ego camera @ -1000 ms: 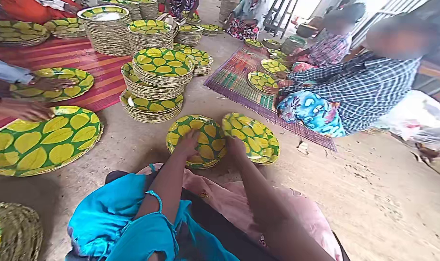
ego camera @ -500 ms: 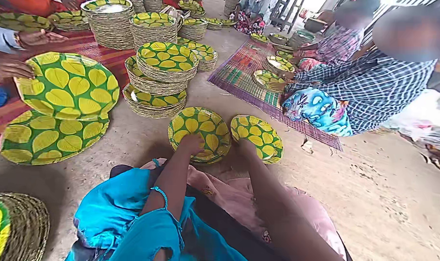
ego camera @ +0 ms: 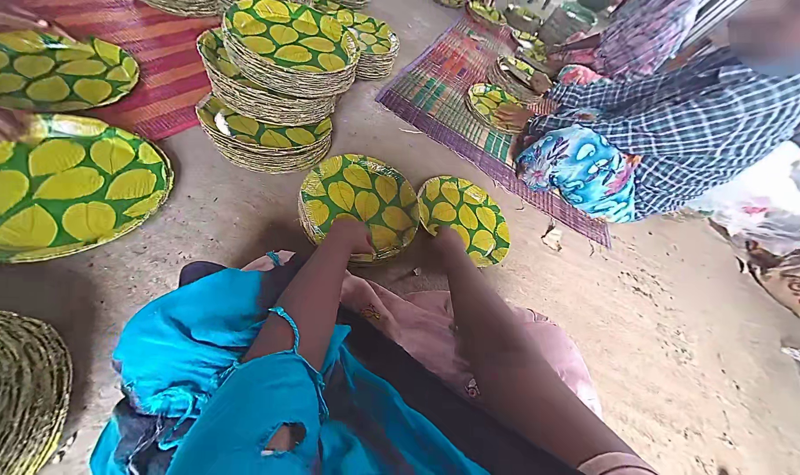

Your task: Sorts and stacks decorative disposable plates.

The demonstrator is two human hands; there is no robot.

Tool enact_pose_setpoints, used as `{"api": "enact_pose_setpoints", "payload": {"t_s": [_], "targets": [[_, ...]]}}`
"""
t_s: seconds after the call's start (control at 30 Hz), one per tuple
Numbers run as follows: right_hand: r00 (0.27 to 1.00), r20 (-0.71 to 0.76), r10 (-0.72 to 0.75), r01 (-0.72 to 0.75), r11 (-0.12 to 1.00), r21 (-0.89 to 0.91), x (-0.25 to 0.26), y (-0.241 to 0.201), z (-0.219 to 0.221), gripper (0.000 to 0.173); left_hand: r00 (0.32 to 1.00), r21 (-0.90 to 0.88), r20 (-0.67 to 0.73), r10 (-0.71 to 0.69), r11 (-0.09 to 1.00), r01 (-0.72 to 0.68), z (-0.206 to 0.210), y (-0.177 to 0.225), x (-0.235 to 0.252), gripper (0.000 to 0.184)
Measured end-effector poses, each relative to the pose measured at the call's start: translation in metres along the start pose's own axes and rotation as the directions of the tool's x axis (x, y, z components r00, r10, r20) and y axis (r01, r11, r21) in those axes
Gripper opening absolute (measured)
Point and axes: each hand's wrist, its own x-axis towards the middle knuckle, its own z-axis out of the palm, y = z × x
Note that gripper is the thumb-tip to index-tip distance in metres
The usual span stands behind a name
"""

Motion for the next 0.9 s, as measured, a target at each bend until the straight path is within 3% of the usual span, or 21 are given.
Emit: {"api": "enact_pose_setpoints", "payload": {"t_s": [0.03,0.07,0.1,0.13,0.17,0.23,0.3,0.37,0.43,0.47,0.53,0.6,0.63,0.7,0.77,0.83,0.9], "targets": [[0.999,0.012,-0.039,0.038,0.999,0.001,-0.010,-0.009,-0.010,0.042,0.990,0.005,-0.135,0.041,0.999,-0.041,0.001,0.000,0.000,0.046],[0.985,-0.096,-0.143,0.144,0.990,0.008,-0.005,-0.009,-0.003,0.037,0.957,0.018,-0.276,0.087,0.996,-0.086,0.002,0.000,0.000,0.056],[0.913,-0.292,-0.285,0.301,0.953,0.011,0.017,-0.002,0.016,0.029,0.909,0.061,-0.391,0.143,0.990,-0.129,0.001,0.001,0.000,0.070],[0.836,-0.371,-0.405,0.433,0.901,-0.009,0.038,0.003,0.026,0.024,0.855,0.114,-0.479,0.199,0.980,-0.164,-0.002,0.002,0.001,0.082],[0.796,-0.327,-0.510,0.536,0.844,-0.012,0.051,0.006,0.027,0.022,0.823,0.147,-0.518,0.232,0.972,-0.181,-0.004,0.004,0.002,0.087],[0.795,-0.160,-0.586,0.588,0.808,-0.036,0.064,0.011,0.027,0.023,0.876,0.131,-0.444,0.188,0.981,-0.144,-0.001,0.005,0.000,0.079],[0.865,-0.118,-0.488,0.489,0.872,-0.022,0.065,0.018,0.030,0.023,0.968,0.040,-0.249,0.041,0.999,-0.032,0.010,0.001,0.000,0.056],[0.920,-0.191,-0.343,0.365,0.926,0.097,0.062,0.023,0.028,0.027,0.998,-0.017,-0.042,-0.053,0.998,0.052,0.021,-0.007,0.005,0.054],[0.897,-0.375,-0.233,0.323,0.925,0.199,0.060,0.028,0.026,0.027,0.997,-0.006,-0.066,-0.026,1.000,0.026,0.025,-0.006,0.004,0.052],[0.853,-0.466,-0.236,0.361,0.912,0.198,0.061,0.028,0.025,0.027,0.986,0.027,-0.166,0.023,0.999,-0.019,0.025,-0.004,0.004,0.058],[0.698,-0.582,-0.417,0.585,0.801,0.127,0.066,0.026,0.025,0.029,0.908,0.125,-0.396,0.138,0.988,-0.095,0.016,0.002,0.000,0.085],[0.503,-0.552,-0.665,0.795,0.607,-0.006,0.081,0.024,0.031,0.028,0.800,0.206,-0.565,0.202,0.973,-0.101,0.007,0.009,-0.002,0.102],[0.470,-0.492,-0.733,0.831,0.556,-0.035,0.083,0.022,0.034,0.033,0.772,0.207,-0.598,0.216,0.972,-0.112,0.005,0.011,-0.003,0.102],[0.589,-0.359,-0.724,0.764,0.644,-0.043,0.069,0.012,0.036,0.040,0.868,0.127,-0.470,0.159,0.986,-0.112,0.007,0.014,-0.003,0.089],[0.783,-0.285,-0.553,0.561,0.825,-0.059,0.059,0.003,0.042,0.048,0.984,0.062,-0.167,0.064,0.997,-0.054,0.014,0.010,0.002,0.080],[0.920,-0.204,-0.334,0.326,0.943,-0.072,0.063,0.005,0.055,0.072,0.999,0.043,0.046,-0.011,0.999,0.009,0.018,0.011,0.005,0.090],[0.958,-0.199,-0.208,0.192,0.976,-0.100,0.053,0.017,0.059,0.065,1.000,0.006,0.017,0.007,1.000,-0.008,0.016,0.016,0.004,0.083]]}}
